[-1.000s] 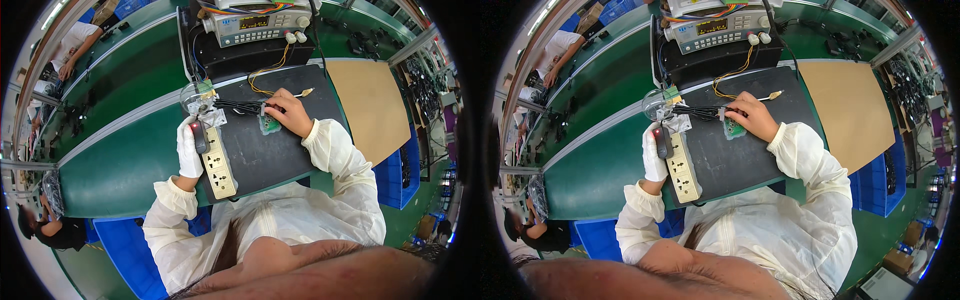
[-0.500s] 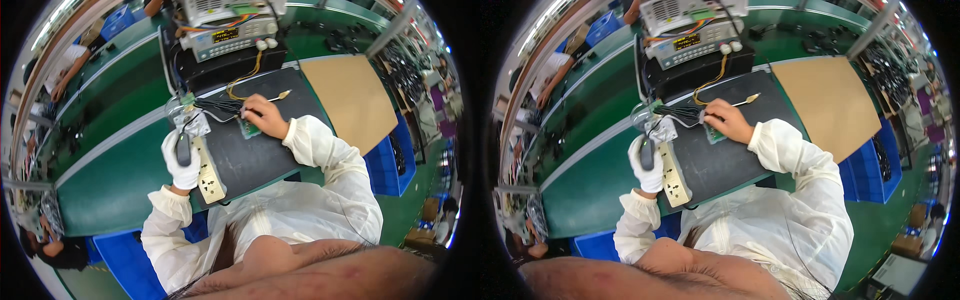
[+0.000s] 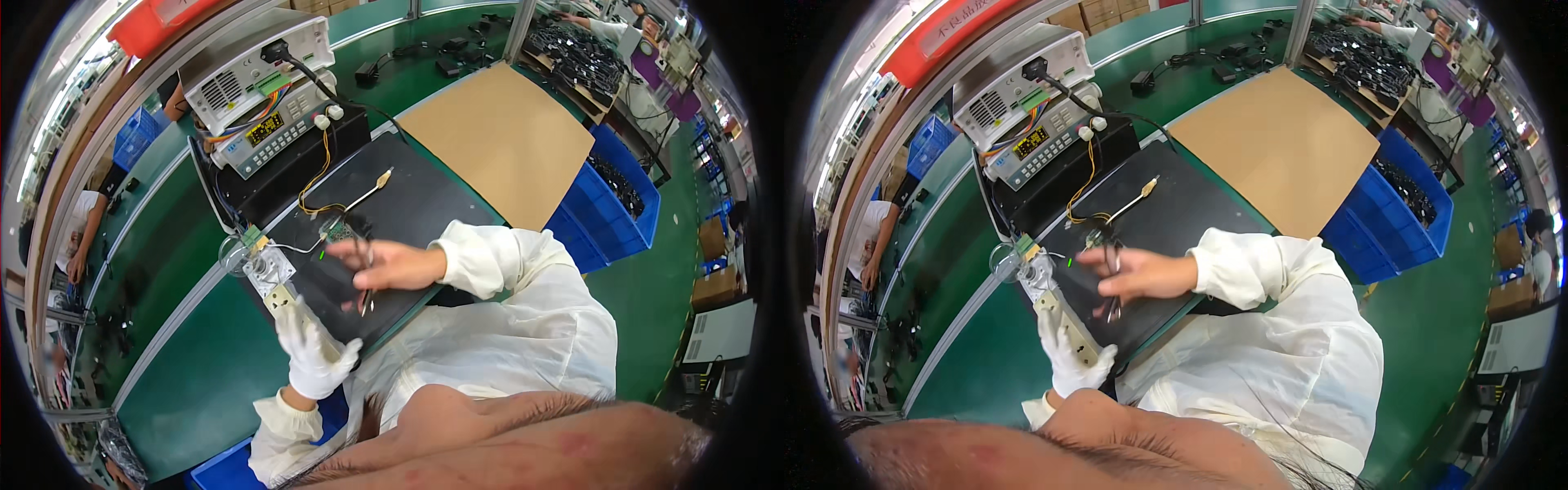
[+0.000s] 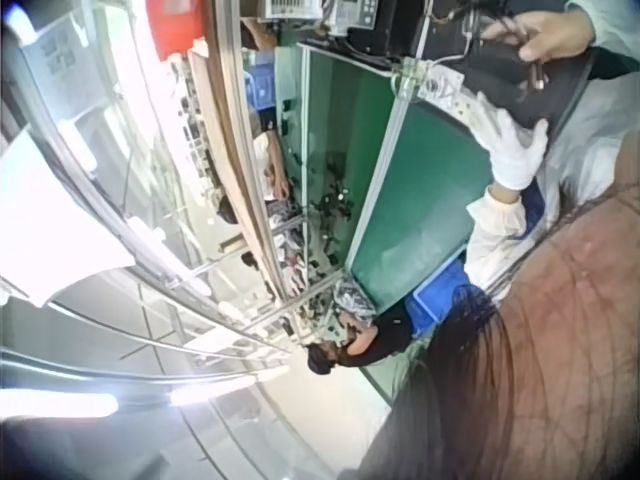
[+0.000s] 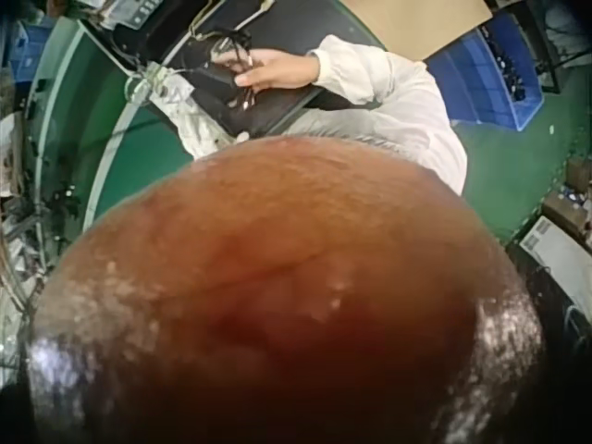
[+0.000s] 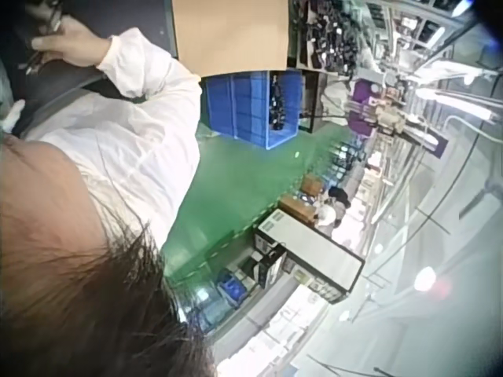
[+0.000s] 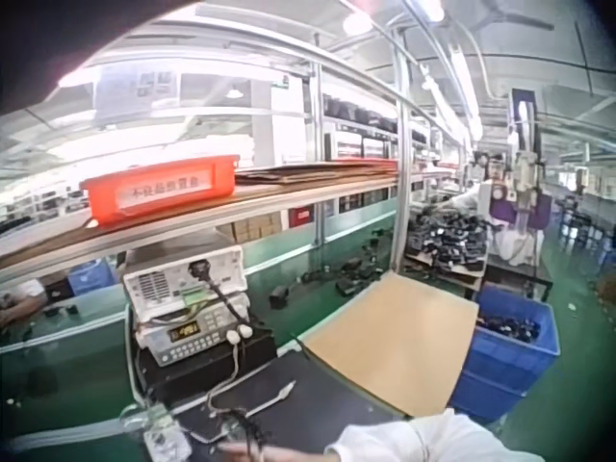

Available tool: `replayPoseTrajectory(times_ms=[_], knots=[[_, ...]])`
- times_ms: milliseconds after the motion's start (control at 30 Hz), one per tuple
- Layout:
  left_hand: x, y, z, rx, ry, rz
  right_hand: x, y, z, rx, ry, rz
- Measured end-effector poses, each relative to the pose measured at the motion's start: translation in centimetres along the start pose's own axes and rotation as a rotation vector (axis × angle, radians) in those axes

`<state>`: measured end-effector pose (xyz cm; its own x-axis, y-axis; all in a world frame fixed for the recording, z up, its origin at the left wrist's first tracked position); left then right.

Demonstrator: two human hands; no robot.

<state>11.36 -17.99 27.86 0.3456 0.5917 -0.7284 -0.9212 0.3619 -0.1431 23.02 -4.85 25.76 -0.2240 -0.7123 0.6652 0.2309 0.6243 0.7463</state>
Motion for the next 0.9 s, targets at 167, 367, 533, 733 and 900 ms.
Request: replayPoseTrajectory(times_ms=[167, 367, 533, 733, 900], knots=[[-1.8, 4.3, -3.2, -0.252, 0.017, 0.045, -8.8, 13.5, -3.8, -0.644, -0.391, 0.017], [-4.2, 11.4, -11.5, -0.751, -0.042, 0.141, -30.7, 23.6, -5.7, -0.739, -1.008, -0.083], [-5.8, 12.5, -13.3, -0.896, 0.002, 0.244, -37.3, 26.4, -1.2, -0.401, -1.138, -0.718], [-7.4, 17.9, -14.7, -0.954, -0.021, 0.411, -34.2, 27.3, 2.2, -0.42, -1.027, -1.531], [-8.3, 27.3, -14.8, -1.034, 0.051, 0.58, -26.8, 25.3, -1.5, -0.777, -0.869, -1.5]])
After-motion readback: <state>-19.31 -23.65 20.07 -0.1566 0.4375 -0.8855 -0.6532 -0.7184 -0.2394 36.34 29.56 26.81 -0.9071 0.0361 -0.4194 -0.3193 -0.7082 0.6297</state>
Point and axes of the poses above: each hand's wrist, its own z-axis towards the middle knuckle, its own x-axis out of the palm, y = z × x, the point moved 9 cm from there along z, towards the middle knuckle, and after that the axes turned 12 degrees about z, right-handed, at the moved point
